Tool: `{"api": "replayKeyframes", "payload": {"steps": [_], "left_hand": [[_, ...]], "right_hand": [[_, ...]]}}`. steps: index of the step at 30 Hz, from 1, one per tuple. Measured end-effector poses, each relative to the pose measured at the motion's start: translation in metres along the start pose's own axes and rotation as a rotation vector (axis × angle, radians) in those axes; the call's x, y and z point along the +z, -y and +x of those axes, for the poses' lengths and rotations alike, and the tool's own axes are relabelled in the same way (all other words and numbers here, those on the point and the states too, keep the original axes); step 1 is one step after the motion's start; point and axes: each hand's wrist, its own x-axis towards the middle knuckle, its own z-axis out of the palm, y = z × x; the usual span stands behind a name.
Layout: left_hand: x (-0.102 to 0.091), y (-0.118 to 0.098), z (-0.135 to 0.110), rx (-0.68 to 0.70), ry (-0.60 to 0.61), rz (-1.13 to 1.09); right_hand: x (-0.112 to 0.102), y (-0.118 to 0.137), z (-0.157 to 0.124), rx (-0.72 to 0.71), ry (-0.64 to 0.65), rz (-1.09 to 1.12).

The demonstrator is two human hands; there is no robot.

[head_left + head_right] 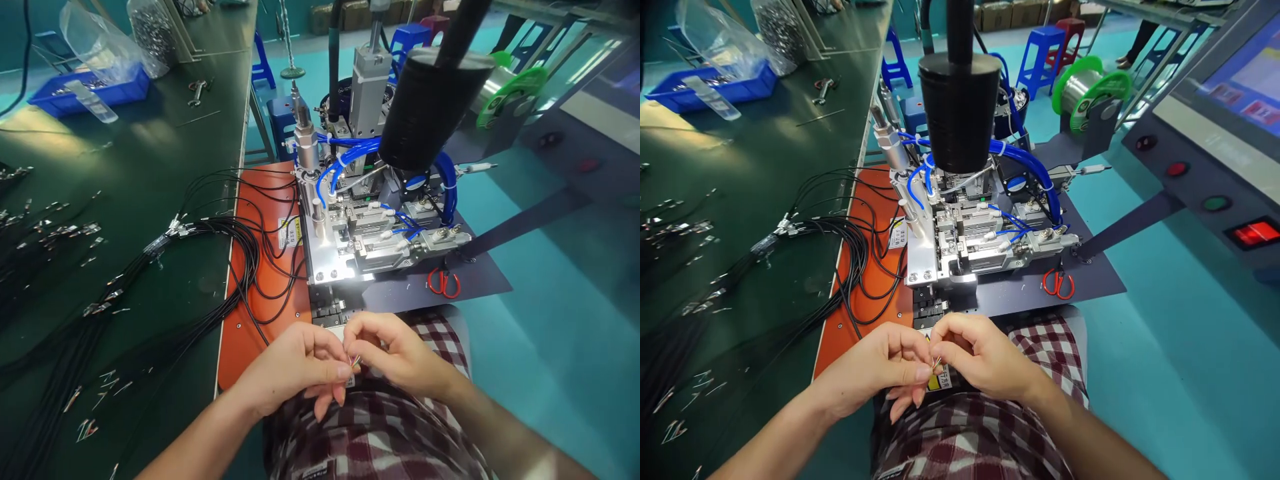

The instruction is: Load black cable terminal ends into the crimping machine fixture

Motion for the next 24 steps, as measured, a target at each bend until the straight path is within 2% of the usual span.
{"api": "replayKeyframes", "payload": {"steps": [3,6,8,10,12,14,20,24], "left_hand": [[0.0,0.003,0.004,-0.031,0.06,-0.036],[0.003,0.006,0.007,0.006,0.004,-0.07],[0.006,0.007,0.009,0.06,-0.11,-0.072],[0.007,0.007,0.009,0.106,-0.216,-0.07],[0.008,0.006,0.01,0.146,-0.288,-0.067],[0.008,0.007,0.011,0.174,-0.329,-0.069],[0.005,0.015,0.015,0.237,-0.372,-0.046],[0.006,0.014,0.015,0.242,-0.377,-0.017]], "right_hand": [[-0.009,0.004,0.004,-0.068,0.111,-0.134],[-0.015,0.004,0.009,-0.055,0.143,-0.145],[-0.015,0.002,0.01,-0.03,0.046,-0.126],[-0.013,-0.002,0.009,-0.038,-0.123,-0.126],[-0.008,-0.006,0.004,-0.078,-0.284,-0.167],[-0.002,-0.009,-0.001,-0.132,-0.377,-0.232],[0.013,-0.008,-0.004,-0.26,-0.412,-0.364],[0.016,-0.006,0.003,-0.137,-0.464,-0.312]]}}
